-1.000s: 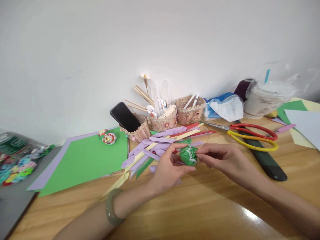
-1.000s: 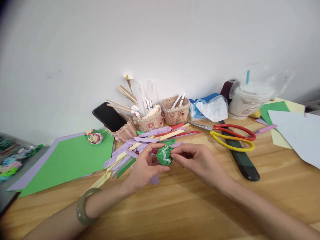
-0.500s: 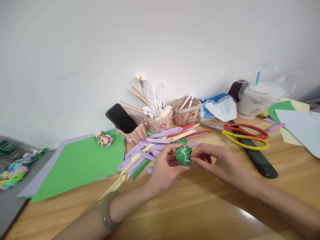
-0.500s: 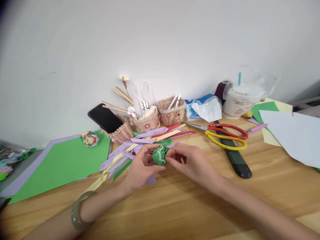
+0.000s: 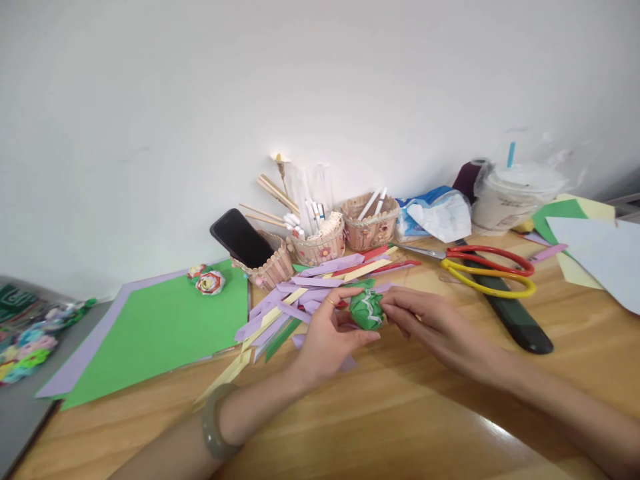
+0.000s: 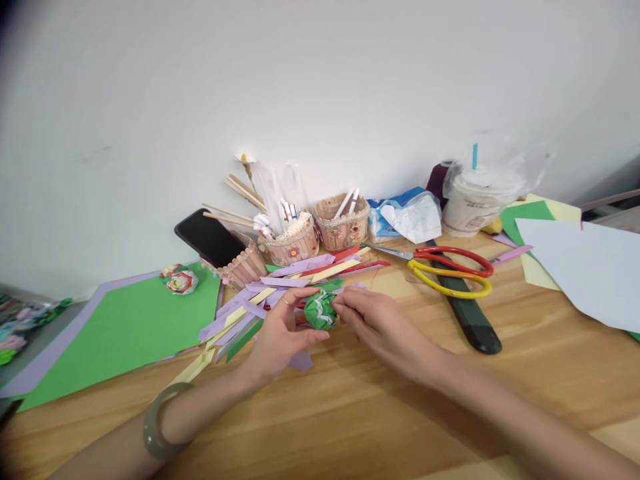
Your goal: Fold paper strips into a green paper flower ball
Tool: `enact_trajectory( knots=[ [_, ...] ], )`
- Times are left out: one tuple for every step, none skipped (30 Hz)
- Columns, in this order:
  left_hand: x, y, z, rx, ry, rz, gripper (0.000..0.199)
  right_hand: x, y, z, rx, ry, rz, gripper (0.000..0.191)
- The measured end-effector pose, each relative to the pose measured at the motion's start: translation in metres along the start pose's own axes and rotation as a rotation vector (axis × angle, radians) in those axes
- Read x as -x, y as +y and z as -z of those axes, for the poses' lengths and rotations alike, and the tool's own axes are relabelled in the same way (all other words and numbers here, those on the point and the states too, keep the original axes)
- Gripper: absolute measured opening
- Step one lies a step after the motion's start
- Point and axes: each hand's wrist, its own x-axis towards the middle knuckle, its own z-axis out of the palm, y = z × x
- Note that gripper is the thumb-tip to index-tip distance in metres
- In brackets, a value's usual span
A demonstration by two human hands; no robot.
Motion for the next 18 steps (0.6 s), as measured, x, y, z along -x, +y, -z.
enact_trajectory(
  knots=[
    [-0.0001, 0.0003, 0.0, 0.0, -0.002, 0.0, 0.052, 0.0, 0.0006, -0.0002, 0.01, 0.005, 0.005, 0.029],
    [-0.0002, 0.0006, 0.0, -0.001, -0.004, 0.001, 0.052, 0.0001, 0.0014, -0.0004, 0.013, 0.01, 0.008, 0.029],
    [-0.0001, 0.0009, 0.0001, -0.001, -0.005, 0.004, 0.052, 0.0002, 0.0024, -0.0004, 0.01, 0.013, 0.006, 0.028],
    [0.0001, 0.0011, 0.0003, -0.001, -0.005, 0.006, 0.052, 0.0003, 0.0033, -0.0003, -0.002, 0.016, -0.001, 0.027],
    [0.0004, 0.0012, 0.0004, 0.0, -0.004, 0.008, 0.052, 0.0004, 0.0042, -0.0001, -0.024, 0.015, -0.013, 0.025],
    [0.0007, 0.0012, 0.0006, 0.002, -0.006, 0.008, 0.052, 0.0004, 0.005, 0.0003, -0.057, 0.009, -0.031, 0.024],
    [0.0009, 0.0011, 0.0008, 0.005, -0.008, 0.007, 0.052, 0.0004, 0.0057, 0.0008, -0.102, -0.002, -0.055, 0.023],
    [0.0011, 0.001, 0.0009, 0.007, -0.012, 0.005, 0.052, 0.0003, 0.0062, 0.0013, -0.155, -0.013, -0.082, 0.023],
    [0.0012, 0.0007, 0.0009, 0.007, -0.019, 0.004, 0.052, 0.0002, 0.0065, 0.0018, -0.209, -0.026, -0.109, 0.023],
    [0.0012, 0.0005, 0.001, 0.005, -0.026, 0.005, 0.052, -0.0001, 0.0067, 0.0021, -0.262, -0.036, -0.136, 0.024],
    [0.0011, 0.0002, 0.001, 0.002, -0.034, 0.007, 0.052, -0.0004, 0.0068, 0.0022, -0.309, -0.045, -0.163, 0.024],
    [0.001, 0.0, 0.001, -0.001, -0.041, 0.009, 0.052, -0.0008, 0.007, 0.0021, -0.346, -0.051, -0.19, 0.024],
    [0.001, -0.0001, 0.0009, -0.005, -0.047, 0.012, 0.053, -0.0012, 0.0071, 0.0018, -0.373, -0.054, -0.217, 0.023],
    [0.0011, -0.0001, 0.0009, -0.006, -0.051, 0.013, 0.053, -0.0016, 0.0073, 0.0013, -0.393, -0.053, -0.239, 0.023],
    [0.0014, 0.0, 0.0008, -0.007, -0.054, 0.013, 0.053, -0.0021, 0.0075, 0.0008, -0.405, -0.048, -0.257, 0.023],
    [0.0017, 0.0002, 0.0007, -0.009, -0.057, 0.013, 0.052, -0.0024, 0.0077, 0.0002, -0.409, -0.042, -0.27, 0.022],
    [0.0021, 0.0005, 0.0006, -0.009, -0.059, 0.016, 0.052, -0.0027, 0.0079, -0.0003, -0.406, -0.038, -0.277, 0.022],
    [0.0026, 0.0008, 0.0005, -0.01, -0.058, 0.019, 0.052, -0.0029, 0.0078, -0.0006, -0.401, -0.034, -0.28, 0.022]
  ],
)
